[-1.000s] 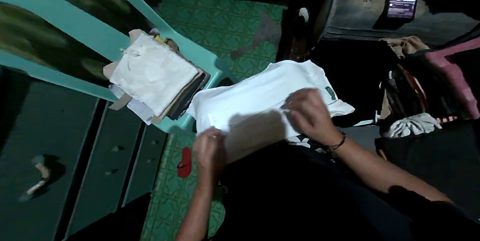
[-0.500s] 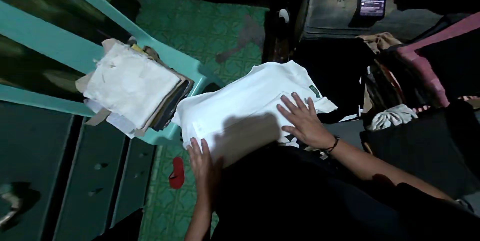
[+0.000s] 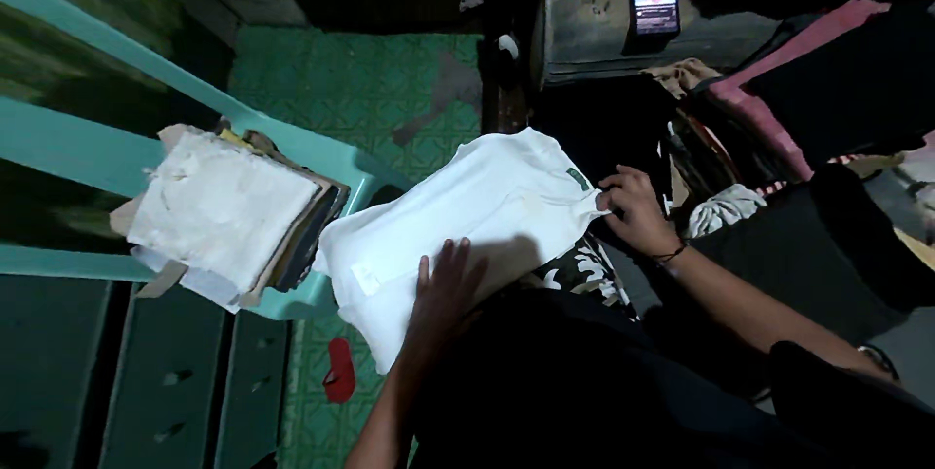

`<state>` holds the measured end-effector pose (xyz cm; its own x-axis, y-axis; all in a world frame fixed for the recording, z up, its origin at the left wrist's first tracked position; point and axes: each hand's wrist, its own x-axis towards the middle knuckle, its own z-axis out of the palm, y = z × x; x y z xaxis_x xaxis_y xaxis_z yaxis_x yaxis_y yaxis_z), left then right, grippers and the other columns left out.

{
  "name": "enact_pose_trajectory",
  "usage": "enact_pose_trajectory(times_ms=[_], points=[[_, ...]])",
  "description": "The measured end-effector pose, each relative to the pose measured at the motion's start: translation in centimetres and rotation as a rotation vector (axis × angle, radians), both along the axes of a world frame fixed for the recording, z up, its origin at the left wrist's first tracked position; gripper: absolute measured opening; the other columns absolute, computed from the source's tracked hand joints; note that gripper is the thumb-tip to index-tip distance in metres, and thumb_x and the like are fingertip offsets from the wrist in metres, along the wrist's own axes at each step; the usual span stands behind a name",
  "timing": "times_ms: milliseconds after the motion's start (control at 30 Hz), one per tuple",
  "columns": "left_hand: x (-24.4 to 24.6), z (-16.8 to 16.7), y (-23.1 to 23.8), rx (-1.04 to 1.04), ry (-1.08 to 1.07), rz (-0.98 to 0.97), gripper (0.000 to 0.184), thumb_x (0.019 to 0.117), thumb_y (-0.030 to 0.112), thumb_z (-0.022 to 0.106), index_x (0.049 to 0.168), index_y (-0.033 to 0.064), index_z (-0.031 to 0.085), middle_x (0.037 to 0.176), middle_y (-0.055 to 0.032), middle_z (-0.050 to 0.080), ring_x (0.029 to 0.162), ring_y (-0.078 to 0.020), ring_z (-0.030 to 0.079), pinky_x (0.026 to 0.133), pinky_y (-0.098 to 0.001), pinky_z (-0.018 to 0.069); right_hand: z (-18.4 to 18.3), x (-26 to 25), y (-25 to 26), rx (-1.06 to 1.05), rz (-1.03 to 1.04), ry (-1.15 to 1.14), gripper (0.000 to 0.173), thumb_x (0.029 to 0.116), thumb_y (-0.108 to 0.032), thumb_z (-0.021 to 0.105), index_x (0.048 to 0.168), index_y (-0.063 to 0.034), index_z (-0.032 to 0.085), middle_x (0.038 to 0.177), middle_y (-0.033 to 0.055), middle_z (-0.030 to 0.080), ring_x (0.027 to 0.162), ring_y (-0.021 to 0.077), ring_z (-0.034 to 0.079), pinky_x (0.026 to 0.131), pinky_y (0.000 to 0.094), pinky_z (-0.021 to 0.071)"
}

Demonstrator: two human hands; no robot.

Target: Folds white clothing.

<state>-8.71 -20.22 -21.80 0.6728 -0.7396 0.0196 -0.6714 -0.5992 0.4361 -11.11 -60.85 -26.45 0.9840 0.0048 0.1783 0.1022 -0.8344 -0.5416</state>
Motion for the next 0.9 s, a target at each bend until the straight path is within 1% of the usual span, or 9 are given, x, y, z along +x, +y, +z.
enact_pose_trajectory(times_ms=[100,233,333,433,567,667,733,800,900], points=[[-0.1,-0.1,-0.8,0.105,0.001,-0.001,0.073,0.0852,0.004,0.073,0.152,0.0218,0.05,0.162,-0.0167,0.038,0.151,-0.0417,0.03,0.115,-0.0749,0.0202,0.7,0.7,-0.7,-0.048,-0.032,-0.1,0.008,0.0878,-0.002,0.065,0.09,-0.0058,0.072,0.123,0.0169,0.067,0.136,0.0447,0.047,0.111,0.0646,0.0365],[-0.9,-1.4,0.0,0.177,-0.124,0.021,0.061,0.0993,-0.001,0.053,0.154,0.0261,0.047,0.161,-0.0152,0.04,0.15,-0.0418,0.032,0.114,-0.0751,0.0239,1.0,0.8,-1.1,-0.128,-0.067,-0.167,0.008,0.0862,0.001,0.067,0.088,-0.0052,0.072,0.112,0.0201,0.068,0.123,0.0459,0.055,0.102,0.0653,0.0421],[-1.1,-1.7,0.6,0.215,-0.158,0.017,0.063,0.1001,0.0,0.051,0.155,0.0301,0.044,0.163,-0.0127,0.038,0.15,-0.0422,0.032,0.112,-0.0763,0.0249,-0.4,0.5,-1.2,-0.154,-0.052,-0.145,0.009,0.0901,-0.002,0.067,0.089,-0.0069,0.074,0.11,0.0198,0.067,0.116,0.0446,0.058,0.096,0.0645,0.045],[-1.4,-1.0,1.8,0.233,-0.13,0.027,0.066,0.0958,-0.001,0.058,0.153,0.0286,0.047,0.161,-0.0144,0.04,0.149,-0.0443,0.033,0.109,-0.0788,0.0255,-1.3,-0.1,-1.4,-0.089,-0.081,-0.106,0.013,0.0912,-0.003,0.065,0.089,-0.0091,0.077,0.119,0.0186,0.067,0.124,0.0433,0.055,0.102,0.0642,0.0429],[-2.3,-0.1,3.9,0.197,-0.076,0.07,0.066,0.0877,0.016,0.07,0.151,0.0226,0.052,0.16,-0.0149,0.041,0.149,-0.0449,0.032,0.11,-0.0809,0.0202,-1.5,-1.1,-1.9,0.001,-0.137,-0.056,0.021,0.0887,0.002,0.06,0.087,-0.0074,0.078,0.128,0.0174,0.066,0.133,0.0396,0.051,0.11,0.0602,0.0399],[-3.1,-0.3,5.6,0.169,-0.107,0.163,0.058,0.0924,0.043,0.062,0.146,0.0216,0.058,0.157,-0.0164,0.045,0.148,-0.0484,0.033,0.109,-0.0817,0.0193,-0.8,-1.3,-1.8,0.089,-0.221,-0.045,0.026,0.0883,-0.001,0.052,0.083,-0.0033,0.077,0.132,0.0179,0.066,0.137,0.0388,0.049,0.117,0.055,0.0354],[-3.9,0.0,6.6,0.127,-0.041,0.256,0.061,0.0939,0.051,0.058,0.146,0.0197,0.058,0.161,-0.0189,0.039,0.149,-0.0516,0.027,0.112,-0.0815,0.0131,0.0,-1.3,-1.1,0.141,-0.26,-0.065,0.026,0.0888,-0.005,0.05,0.082,-0.0035,0.075,0.134,0.0172,0.065,0.139,0.0368,0.047,0.119,0.0522,0.0335],[-4.7,0.4,6.7,0.049,0.038,0.394,0.061,0.0908,0.038,0.064,0.146,0.013,0.057,0.161,-0.0259,0.033,0.149,-0.0562,0.02,0.115,-0.0789,0.0098,1.2,-0.9,0.8,0.204,-0.248,-0.13,0.027,0.0928,-0.008,0.049,0.091,-0.0048,0.076,0.137,0.0174,0.062,0.141,0.0353,0.045,0.12,0.0501,0.0328],[-5.4,0.3,5.8,0.012,0.046,0.551,0.06,0.0894,0.022,0.059,0.147,0.005,0.054,0.16,-0.0354,0.026,0.146,-0.0647,0.016,0.112,-0.0801,0.0104,3.6,-0.3,6.4,0.24,-0.048,-0.181,0.033,0.1014,-0.018,0.046,0.113,-0.0047,0.074,0.146,0.0178,0.056,0.147,0.0369,0.038,0.122,0.0533,0.031]])
